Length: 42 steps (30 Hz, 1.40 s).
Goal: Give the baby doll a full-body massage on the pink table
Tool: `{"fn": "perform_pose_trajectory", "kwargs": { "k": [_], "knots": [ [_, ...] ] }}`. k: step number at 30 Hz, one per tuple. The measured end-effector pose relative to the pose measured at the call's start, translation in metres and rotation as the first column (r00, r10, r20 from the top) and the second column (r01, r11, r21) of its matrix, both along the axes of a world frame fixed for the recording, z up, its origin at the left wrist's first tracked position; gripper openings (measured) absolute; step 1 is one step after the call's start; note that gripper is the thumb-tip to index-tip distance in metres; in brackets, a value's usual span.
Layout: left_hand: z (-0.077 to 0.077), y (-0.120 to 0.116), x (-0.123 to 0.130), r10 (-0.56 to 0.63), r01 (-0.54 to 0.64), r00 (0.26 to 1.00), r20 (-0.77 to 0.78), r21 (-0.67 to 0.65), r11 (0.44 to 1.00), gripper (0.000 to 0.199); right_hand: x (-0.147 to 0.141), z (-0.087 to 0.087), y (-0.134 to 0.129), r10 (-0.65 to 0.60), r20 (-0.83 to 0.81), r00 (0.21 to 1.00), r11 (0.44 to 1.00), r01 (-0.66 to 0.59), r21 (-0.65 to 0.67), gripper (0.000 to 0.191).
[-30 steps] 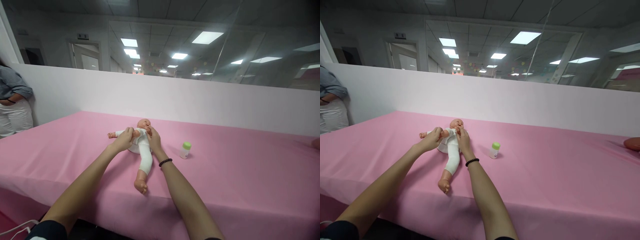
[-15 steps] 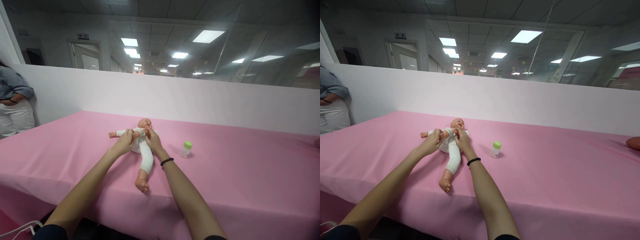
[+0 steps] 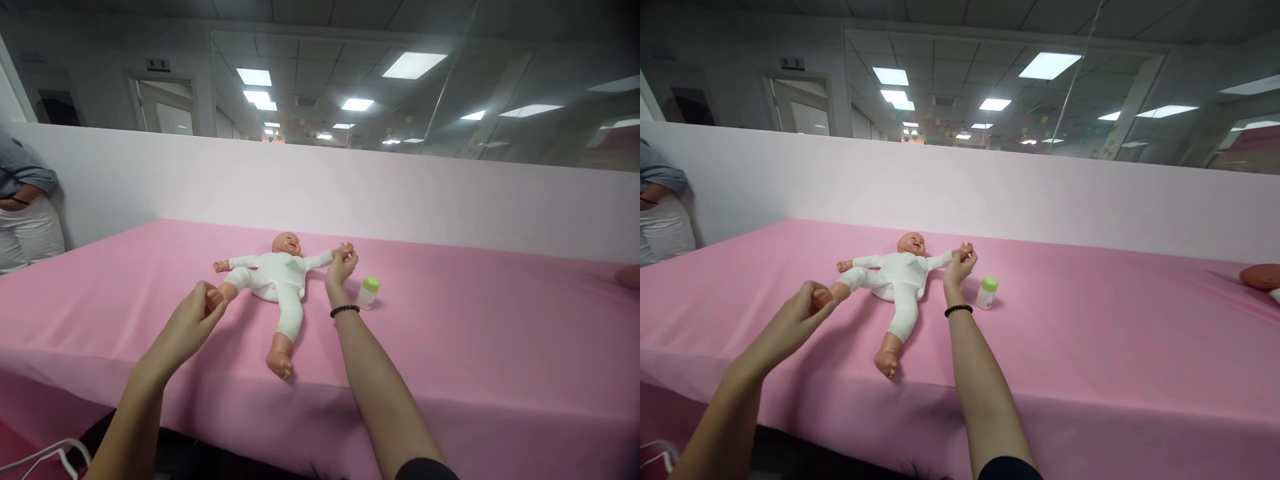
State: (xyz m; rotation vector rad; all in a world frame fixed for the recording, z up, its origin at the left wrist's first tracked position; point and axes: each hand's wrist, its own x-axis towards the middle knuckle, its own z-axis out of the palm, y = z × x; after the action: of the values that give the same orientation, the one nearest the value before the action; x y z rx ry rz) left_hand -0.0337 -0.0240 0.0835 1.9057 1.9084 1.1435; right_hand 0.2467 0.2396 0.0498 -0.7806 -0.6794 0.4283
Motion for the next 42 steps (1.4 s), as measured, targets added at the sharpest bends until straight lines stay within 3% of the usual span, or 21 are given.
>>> {"fn": "perform_pose_trajectory", "kwargs": {
  "k": [3, 6, 8, 11, 14, 18, 22, 28, 36, 40, 42],
  "knots": [
    [-0.024, -0.029, 0.006, 0.049, -0.052, 0.998, -0.026, -0.099, 0.994, 0.044, 0.017, -0.008, 0.009, -0.016, -0.186, 0.982, 0.973, -0.027, -0.228, 0.032],
    [-0.051, -0.033, 0.015, 0.072, -0.091, 0.991, -0.115, -0.168, 0.982, 0.051, 0.027, -0.019, 0.014, -0.060, -0.259, 0.964, 0.877, -0.073, -0.475, 0.015],
    [-0.064, -0.030, 0.017, 0.092, -0.113, 0.983, -0.159, -0.128, 0.985, 0.048, 0.031, -0.026, 0.016, -0.091, -0.278, 0.956, 0.821, -0.086, -0.564, 0.010],
    [-0.071, -0.027, 0.016, 0.101, -0.116, 0.979, -0.178, -0.073, 0.991, 0.045, 0.035, -0.034, 0.019, -0.121, -0.293, 0.948, 0.757, -0.103, -0.646, 0.008],
    [-0.069, -0.029, 0.014, 0.078, -0.094, 0.981, -0.177, -0.087, 0.992, 0.043, 0.036, -0.038, 0.021, -0.123, -0.295, 0.947, 0.728, -0.116, -0.676, 0.007],
    [-0.063, -0.030, 0.015, 0.071, -0.090, 0.986, -0.152, -0.118, 0.989, 0.046, 0.034, -0.037, 0.022, -0.111, -0.290, 0.951, 0.737, -0.117, -0.666, 0.010],
    [-0.058, -0.029, 0.017, 0.114, -0.133, 0.986, -0.126, -0.156, 0.979, 0.054, 0.031, -0.033, 0.022, -0.089, -0.262, 0.961, 0.792, -0.092, -0.604, 0.013],
    [-0.057, -0.030, 0.014, 0.077, -0.093, 0.993, -0.095, -0.188, 0.978, 0.044, 0.029, -0.031, 0.025, -0.064, -0.227, 0.972, 0.857, -0.063, -0.512, 0.019],
    [-0.053, -0.028, 0.001, -0.030, 0.018, 0.997, -0.070, -0.161, 0.987, 0.043, 0.027, -0.030, 0.021, -0.051, -0.226, 0.973, 0.870, -0.068, -0.488, 0.020],
    [-0.053, -0.028, 0.001, -0.016, 0.006, 0.998, -0.058, -0.180, 0.984, 0.042, 0.026, -0.027, 0.016, -0.045, -0.249, 0.968, 0.875, -0.082, -0.477, 0.025],
    [-0.053, -0.027, 0.002, 0.001, -0.005, 1.000, -0.027, -0.159, 0.987, 0.042, 0.022, -0.022, 0.012, -0.037, -0.234, 0.972, 0.906, -0.066, -0.419, 0.031]
  ]
}}
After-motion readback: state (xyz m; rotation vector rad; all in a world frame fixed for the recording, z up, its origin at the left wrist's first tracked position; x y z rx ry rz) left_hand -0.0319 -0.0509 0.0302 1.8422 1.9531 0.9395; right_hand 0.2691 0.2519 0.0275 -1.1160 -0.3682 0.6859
